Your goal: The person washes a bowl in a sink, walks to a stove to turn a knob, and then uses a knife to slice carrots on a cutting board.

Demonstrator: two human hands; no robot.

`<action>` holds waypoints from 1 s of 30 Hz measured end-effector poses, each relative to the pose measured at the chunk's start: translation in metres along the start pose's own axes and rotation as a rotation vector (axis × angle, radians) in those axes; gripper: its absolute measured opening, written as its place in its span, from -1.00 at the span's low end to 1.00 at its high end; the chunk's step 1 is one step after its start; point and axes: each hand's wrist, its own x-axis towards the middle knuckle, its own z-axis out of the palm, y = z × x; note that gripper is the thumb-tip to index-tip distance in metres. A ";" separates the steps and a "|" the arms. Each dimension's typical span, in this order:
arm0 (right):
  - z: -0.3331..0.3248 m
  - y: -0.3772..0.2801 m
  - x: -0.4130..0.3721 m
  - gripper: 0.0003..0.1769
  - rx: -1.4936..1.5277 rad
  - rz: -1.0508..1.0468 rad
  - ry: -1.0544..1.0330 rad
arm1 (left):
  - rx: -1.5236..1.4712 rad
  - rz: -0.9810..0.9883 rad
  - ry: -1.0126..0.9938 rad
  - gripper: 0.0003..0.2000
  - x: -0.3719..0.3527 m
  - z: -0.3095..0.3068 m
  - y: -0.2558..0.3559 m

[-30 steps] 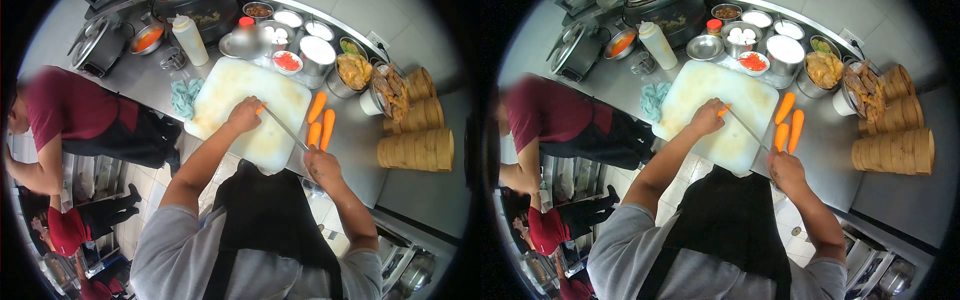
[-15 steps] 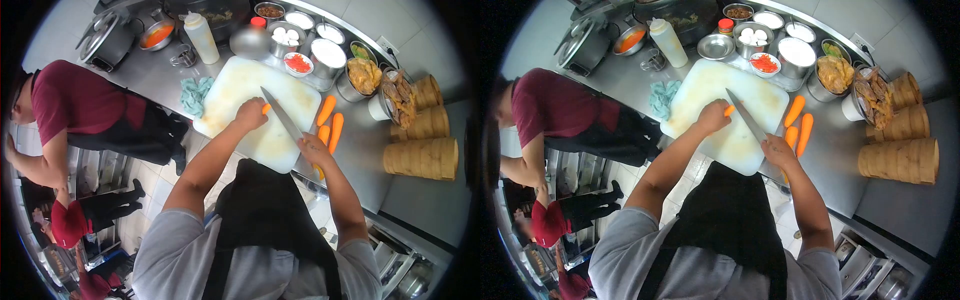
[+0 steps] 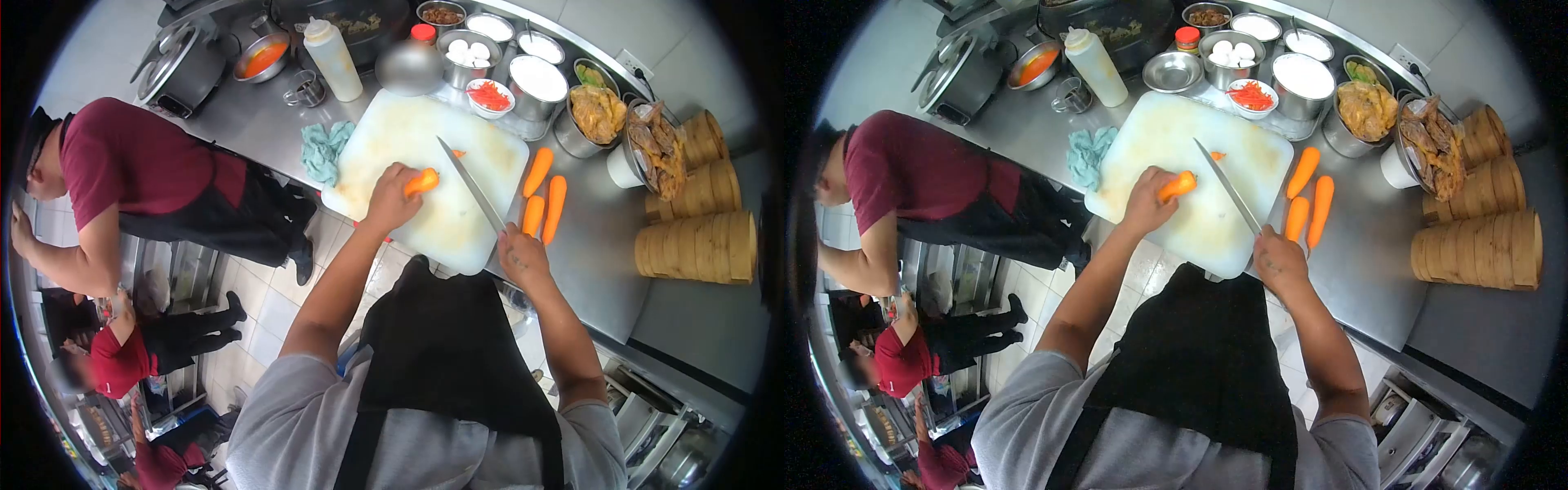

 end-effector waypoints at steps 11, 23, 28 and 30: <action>-0.027 -0.041 -0.023 -0.85 -0.154 -0.081 -0.090 | 0.087 -0.091 -0.094 -0.58 0.016 0.016 0.010; -0.006 -0.044 0.016 -0.86 -0.116 -0.102 -0.194 | -0.027 -0.109 -0.083 -0.60 0.019 0.015 0.002; 0.050 -0.042 0.085 -0.77 -0.011 -0.127 -0.067 | 0.051 -0.124 -0.161 -0.54 0.017 0.014 0.008; 0.038 -0.045 0.084 -0.74 0.012 -0.082 -0.052 | 0.048 -0.092 -0.061 -0.50 0.015 0.017 -0.010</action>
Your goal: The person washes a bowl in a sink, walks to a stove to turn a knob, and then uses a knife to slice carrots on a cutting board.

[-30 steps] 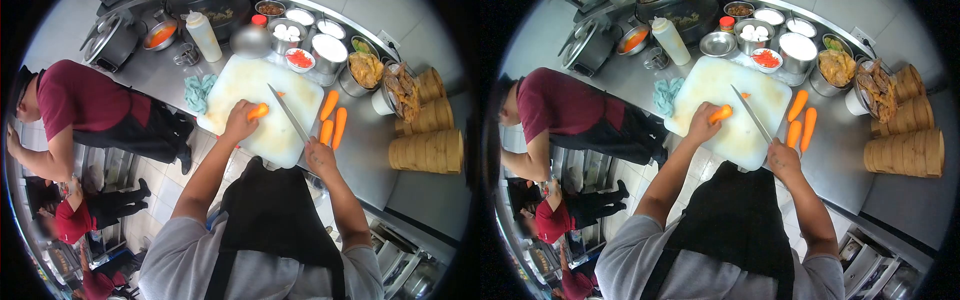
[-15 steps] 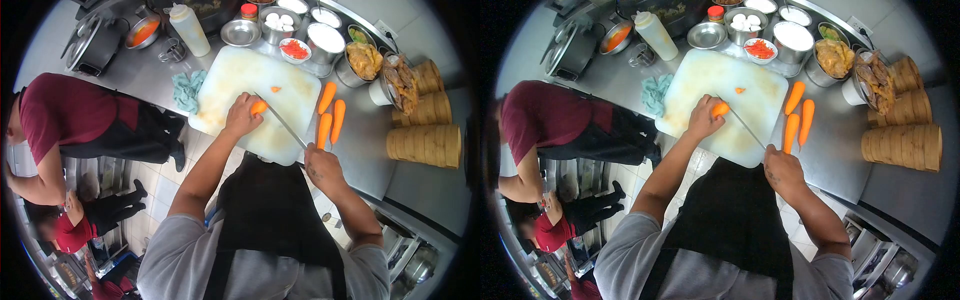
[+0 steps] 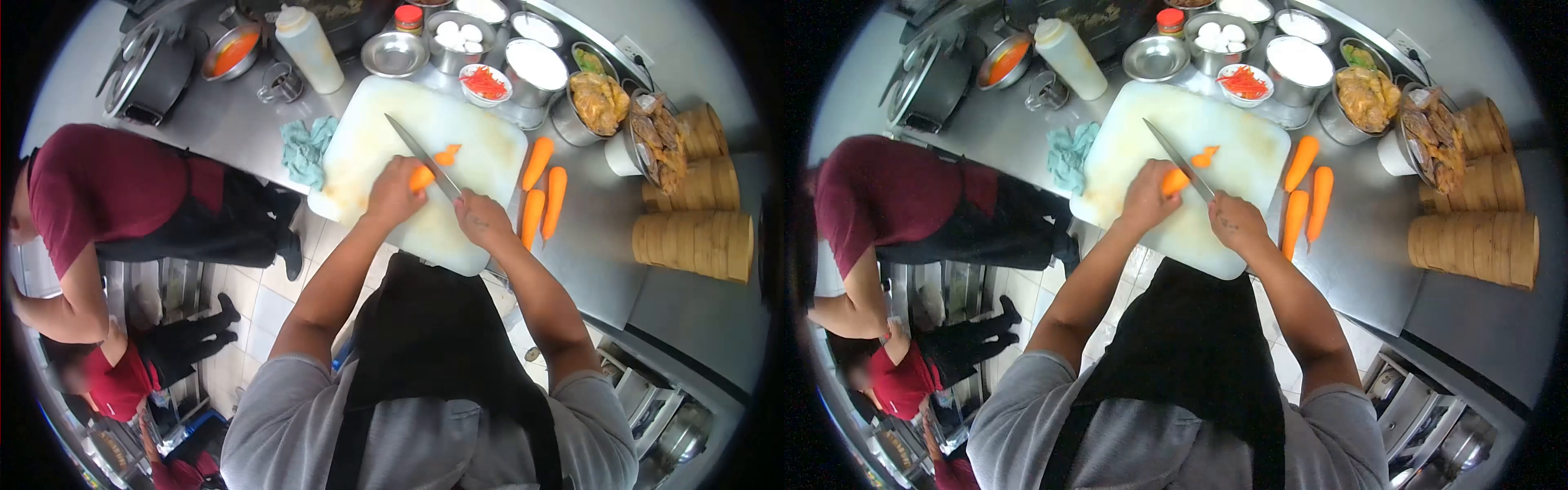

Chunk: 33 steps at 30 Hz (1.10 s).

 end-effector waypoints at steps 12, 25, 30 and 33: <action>-0.085 0.081 -0.168 -0.64 0.316 0.422 0.233 | 0.325 -0.223 0.221 -0.53 0.110 0.011 -0.040; -0.069 0.113 -0.238 -0.58 0.686 0.609 0.389 | -0.130 -0.205 -0.353 -0.34 0.003 0.164 0.194; -0.066 0.119 -0.220 -0.62 0.373 0.444 0.290 | -0.067 -0.075 -0.071 -0.36 -0.023 0.051 0.136; -0.047 0.099 -0.185 -0.68 0.113 0.164 0.181 | 0.205 -0.314 -0.105 -0.40 -0.040 0.007 0.088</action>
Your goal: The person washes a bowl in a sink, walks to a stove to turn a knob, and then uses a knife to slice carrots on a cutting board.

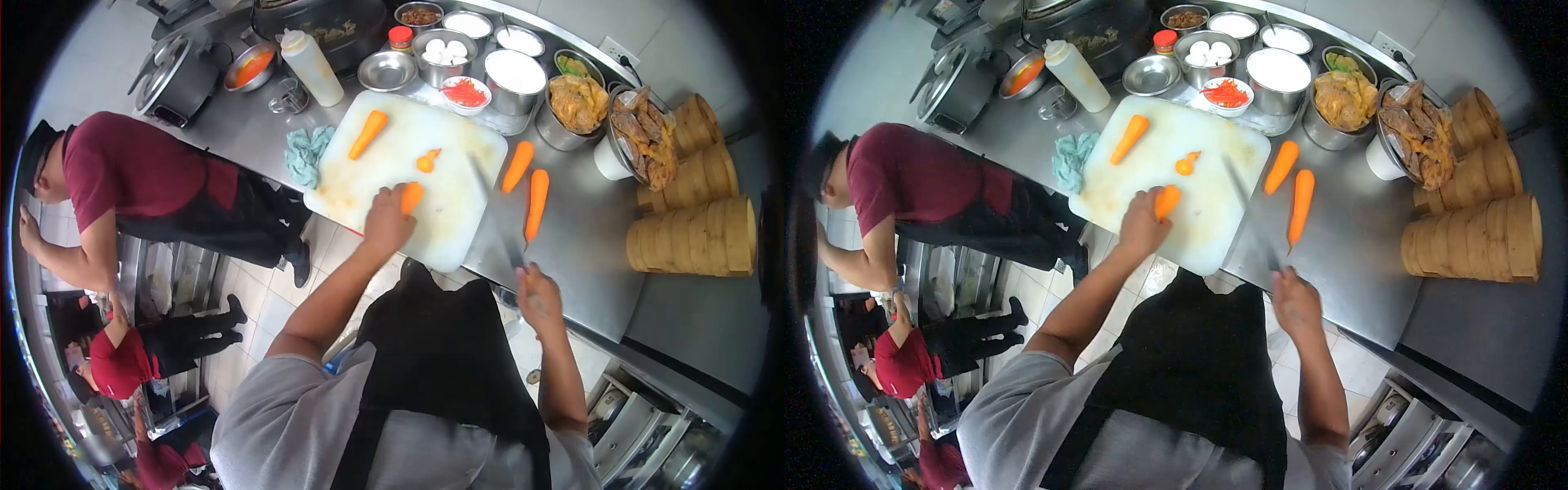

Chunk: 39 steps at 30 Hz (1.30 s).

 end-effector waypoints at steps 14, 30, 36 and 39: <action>-0.013 -0.085 0.061 -0.83 -0.412 -0.357 -0.282 | -0.035 0.101 0.192 -0.56 0.008 0.001 -0.025; 0.053 -0.044 0.119 -0.65 -0.114 -0.205 -0.441 | -0.272 0.015 0.140 -0.47 0.019 -0.014 -0.019; 0.028 -0.024 0.097 -0.61 -0.070 -0.045 -0.390 | -0.698 0.152 0.327 -0.52 0.007 -0.051 -0.042; 0.018 -0.033 0.077 -0.63 -0.096 -0.062 -0.289 | -0.472 0.119 0.234 -0.62 -0.012 -0.015 -0.080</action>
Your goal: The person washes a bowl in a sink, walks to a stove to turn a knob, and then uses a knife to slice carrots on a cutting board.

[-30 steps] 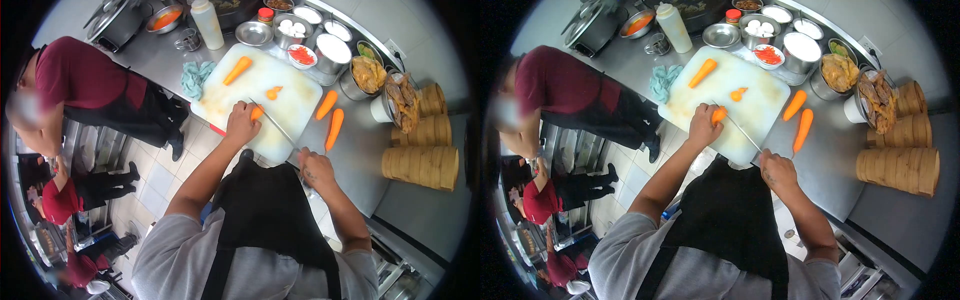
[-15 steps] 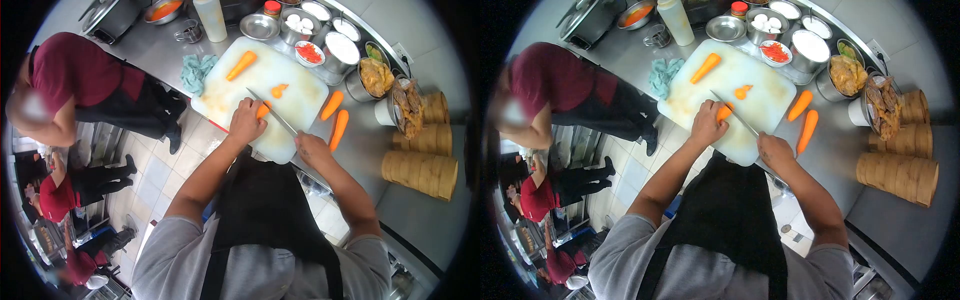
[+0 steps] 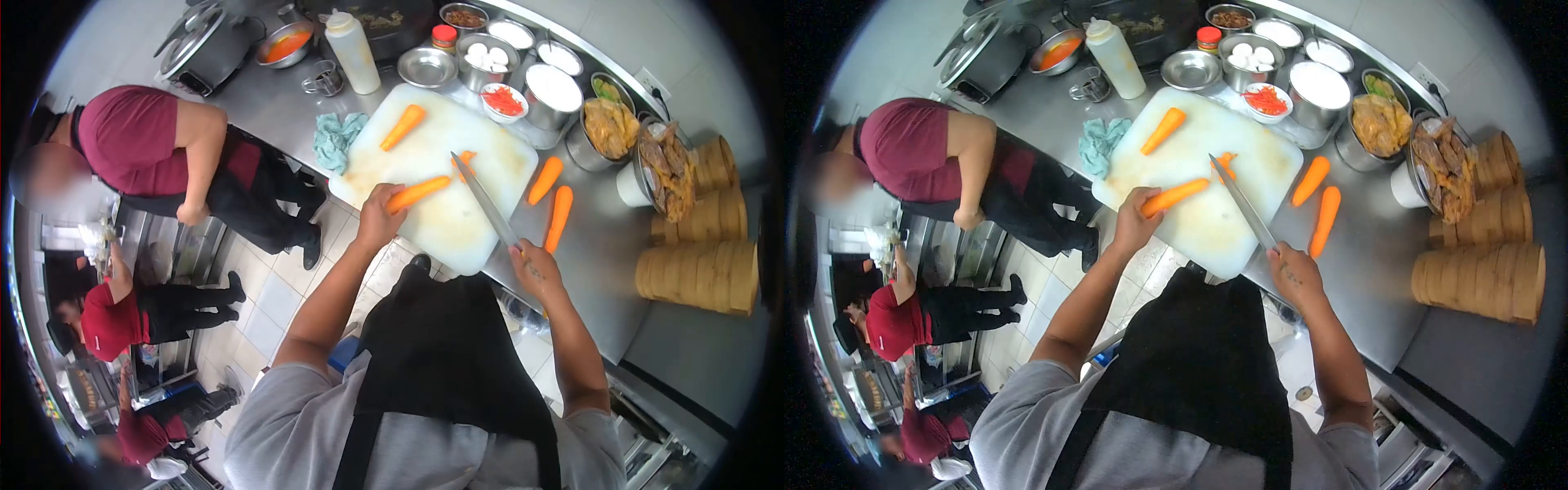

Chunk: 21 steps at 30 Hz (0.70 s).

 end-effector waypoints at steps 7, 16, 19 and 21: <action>-0.009 -0.032 -0.026 -0.73 -0.134 -0.107 0.047 | 0.134 0.034 0.076 -0.62 -0.015 0.020 -0.006; -0.014 -0.050 -0.022 -0.75 -0.178 -0.096 -0.090 | 0.153 0.018 0.085 -0.60 -0.019 0.024 -0.006; 0.022 -0.042 -0.002 -0.74 -0.063 -0.227 -0.005 | 0.159 0.044 0.103 -0.58 -0.019 0.026 -0.009; 0.043 -0.042 0.017 -0.70 -0.040 -0.110 -0.017 | 0.156 0.068 0.066 -0.54 -0.020 0.025 -0.014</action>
